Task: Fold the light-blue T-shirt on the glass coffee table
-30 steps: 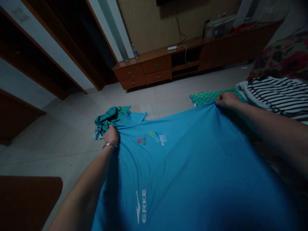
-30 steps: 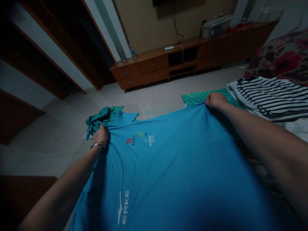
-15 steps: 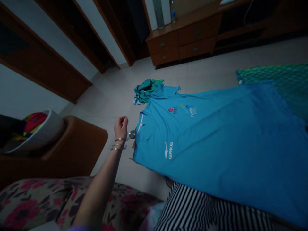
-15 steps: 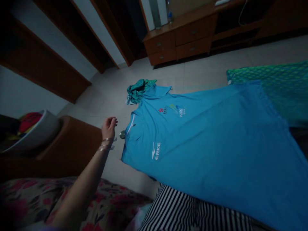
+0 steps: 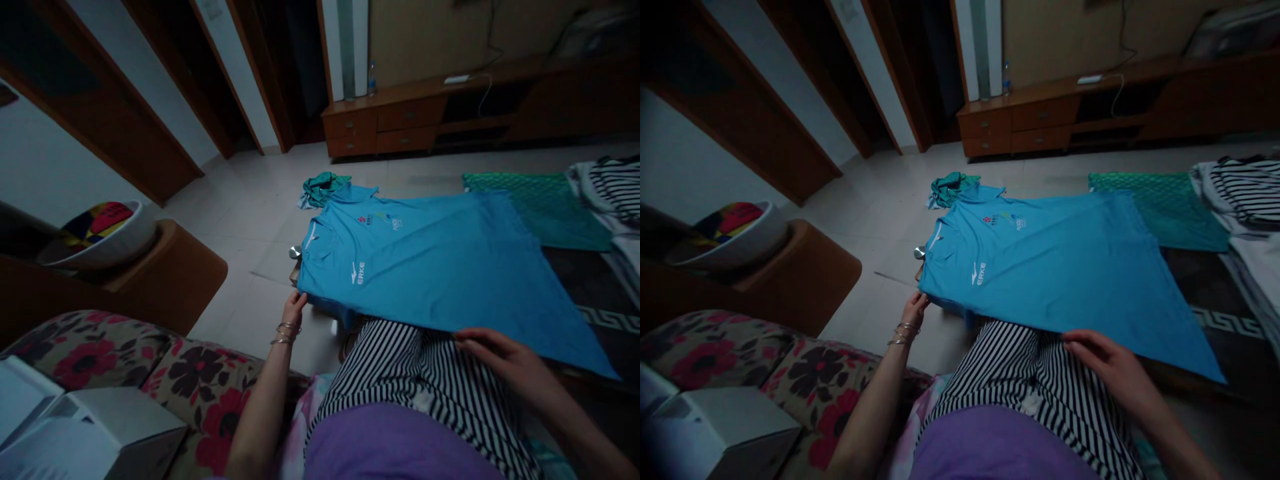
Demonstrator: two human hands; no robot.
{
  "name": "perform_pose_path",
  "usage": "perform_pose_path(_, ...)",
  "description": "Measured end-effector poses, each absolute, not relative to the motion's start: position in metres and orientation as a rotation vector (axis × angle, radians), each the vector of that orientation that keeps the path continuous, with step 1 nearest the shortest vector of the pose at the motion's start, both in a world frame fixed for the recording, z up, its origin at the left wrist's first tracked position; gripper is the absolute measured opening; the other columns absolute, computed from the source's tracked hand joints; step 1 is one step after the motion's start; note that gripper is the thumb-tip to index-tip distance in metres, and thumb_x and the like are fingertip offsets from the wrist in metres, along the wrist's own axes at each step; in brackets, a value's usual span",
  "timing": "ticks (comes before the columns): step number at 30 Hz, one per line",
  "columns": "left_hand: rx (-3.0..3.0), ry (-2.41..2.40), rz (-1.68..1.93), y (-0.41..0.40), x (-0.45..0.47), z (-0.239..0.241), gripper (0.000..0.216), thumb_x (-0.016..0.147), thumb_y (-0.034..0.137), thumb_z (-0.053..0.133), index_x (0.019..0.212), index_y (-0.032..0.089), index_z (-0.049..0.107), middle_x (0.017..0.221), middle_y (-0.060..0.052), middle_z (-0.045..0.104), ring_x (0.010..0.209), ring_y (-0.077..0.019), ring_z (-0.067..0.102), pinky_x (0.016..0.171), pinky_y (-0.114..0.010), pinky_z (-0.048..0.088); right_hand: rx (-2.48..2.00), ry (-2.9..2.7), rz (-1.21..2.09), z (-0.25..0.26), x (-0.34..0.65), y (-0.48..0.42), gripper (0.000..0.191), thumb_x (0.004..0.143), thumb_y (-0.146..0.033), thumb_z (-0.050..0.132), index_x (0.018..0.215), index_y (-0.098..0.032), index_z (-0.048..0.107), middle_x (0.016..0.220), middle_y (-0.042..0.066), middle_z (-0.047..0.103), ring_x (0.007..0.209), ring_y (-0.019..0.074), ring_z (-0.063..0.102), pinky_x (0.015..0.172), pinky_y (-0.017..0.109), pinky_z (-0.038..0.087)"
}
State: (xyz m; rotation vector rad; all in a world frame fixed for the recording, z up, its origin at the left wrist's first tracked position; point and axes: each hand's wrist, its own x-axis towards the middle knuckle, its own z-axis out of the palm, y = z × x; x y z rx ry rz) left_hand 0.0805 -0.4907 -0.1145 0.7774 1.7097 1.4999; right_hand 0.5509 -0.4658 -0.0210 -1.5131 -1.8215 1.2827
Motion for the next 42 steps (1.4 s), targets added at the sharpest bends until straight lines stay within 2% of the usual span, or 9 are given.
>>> perform_pose_path(3, 0.798, 1.666, 1.459, -0.495, 0.078, -0.098, 0.045, 0.062, 0.053, 0.072, 0.082, 0.013, 0.063, 0.078, -0.003, 0.065, 0.071, -0.0143, 0.056, 0.073, -0.027, 0.045, -1.181, -1.558, 1.843, -0.012, 0.465, -0.483, 0.038, 0.073, -0.048, 0.067, 0.100, -0.021, 0.069, 0.115, 0.010, 0.064, 0.110, 0.0246, 0.057, 0.099, 0.040, 0.042)
perform_pose_path(7, 0.805, 1.673, 1.439, -0.520, 0.077, -0.080, 0.042, 0.063, 0.052, 0.072, 0.071, 0.014, 0.058, 0.067, 0.000, 0.060, 0.061, -0.0127, 0.052, 0.063, -0.025, 0.043, -1.080, -1.165, 2.254, -0.020, 0.384, -0.491, 0.041, 0.065, -0.031, 0.072, 0.104, -0.020, 0.068, 0.102, 0.007, 0.065, 0.090, 0.0172, 0.061, 0.082, 0.032, 0.048)
perform_pose_path(10, 0.800, 1.680, 1.441, -0.531, 0.082, -0.074, 0.045, 0.066, 0.057, 0.067, 0.075, 0.014, 0.058, 0.068, 0.000, 0.061, 0.062, -0.0137, 0.053, 0.063, -0.026, 0.044, -1.229, -1.099, 2.146, -0.042, 0.347, -0.485, 0.039, 0.059, -0.018, 0.067, 0.098, -0.019, 0.070, 0.089, 0.004, 0.064, 0.077, 0.0140, 0.058, 0.068, 0.026, 0.046)
perform_pose_path(16, 0.842, 1.832, 1.403, -0.530, 0.088, -0.081, 0.048, 0.069, 0.061, 0.056, 0.075, 0.014, 0.058, 0.072, -0.005, 0.063, 0.067, -0.0179, 0.058, 0.066, -0.032, 0.048, -1.366, -1.216, 1.848, -0.072, 0.308, -0.471, 0.042, 0.052, -0.007, 0.053, 0.089, -0.016, 0.071, 0.070, 0.000, 0.064, 0.064, 0.0139, 0.052, 0.060, 0.024, 0.039)
perform_pose_path(20, 0.960, 2.115, 1.345, -0.516, 0.083, -0.080, 0.032, 0.074, 0.048, 0.054, 0.076, 0.016, 0.058, 0.077, -0.007, 0.061, 0.078, -0.0211, 0.058, 0.072, -0.033, 0.047, -1.347, -1.231, 1.851, -0.076, 0.304, -0.472, 0.045, 0.052, -0.008, 0.050, 0.091, -0.015, 0.071, 0.059, -0.002, 0.060, 0.055, 0.0130, 0.049, 0.055, 0.024, 0.035)
perform_pose_path(25, 1.153, 2.392, 1.233, -0.457, 0.066, -0.055, 0.021, 0.079, 0.032, 0.053, 0.094, 0.019, 0.060, 0.098, -0.010, 0.060, 0.101, -0.0224, 0.054, 0.090, -0.033, 0.040, -1.309, -1.263, 1.857, -0.076, 0.304, -0.473, 0.034, 0.050, -0.009, 0.052, 0.077, -0.016, 0.071, 0.069, 0.000, 0.065, 0.061, 0.0131, 0.051, 0.059, 0.023, 0.037)
perform_pose_path(32, 1.166, 2.509, 0.956, -0.373, 0.042, -0.035, 0.015, 0.067, 0.022, 0.070, 0.064, 0.018, 0.055, 0.076, -0.007, 0.063, 0.089, -0.0234, 0.059, 0.077, -0.030, 0.040, -1.295, -1.295, 1.851, -0.069, 0.308, -0.476, 0.029, 0.050, -0.011, 0.055, 0.074, -0.015, 0.070, 0.068, 0.000, 0.063, 0.063, 0.0139, 0.051, 0.060, 0.024, 0.036)
perform_pose_path(37, 1.115, 2.572, 0.993, -0.357, 0.037, -0.037, 0.015, 0.076, 0.023, 0.066, 0.069, 0.016, 0.055, 0.075, -0.007, 0.062, 0.084, -0.0223, 0.061, 0.071, -0.030, 0.040, -1.214, -1.261, 1.968, -0.062, 0.314, -0.484, 0.026, 0.053, -0.018, 0.062, 0.078, -0.017, 0.070, 0.061, -0.003, 0.057, 0.060, 0.0129, 0.048, 0.057, 0.024, 0.035)
perform_pose_path(42, 1.085, 2.588, 1.059, -0.364, 0.043, -0.048, 0.022, 0.087, 0.034, 0.059, 0.084, 0.012, 0.059, 0.082, -0.002, 0.060, 0.075, -0.0134, 0.058, 0.072, -0.031, 0.048, -1.154, -1.229, 2.061, -0.059, 0.317, -0.494, 0.027, 0.055, -0.022, 0.065, 0.081, -0.015, 0.069, 0.058, -0.004, 0.053, 0.058, 0.0120, 0.046, 0.057, 0.025, 0.035)
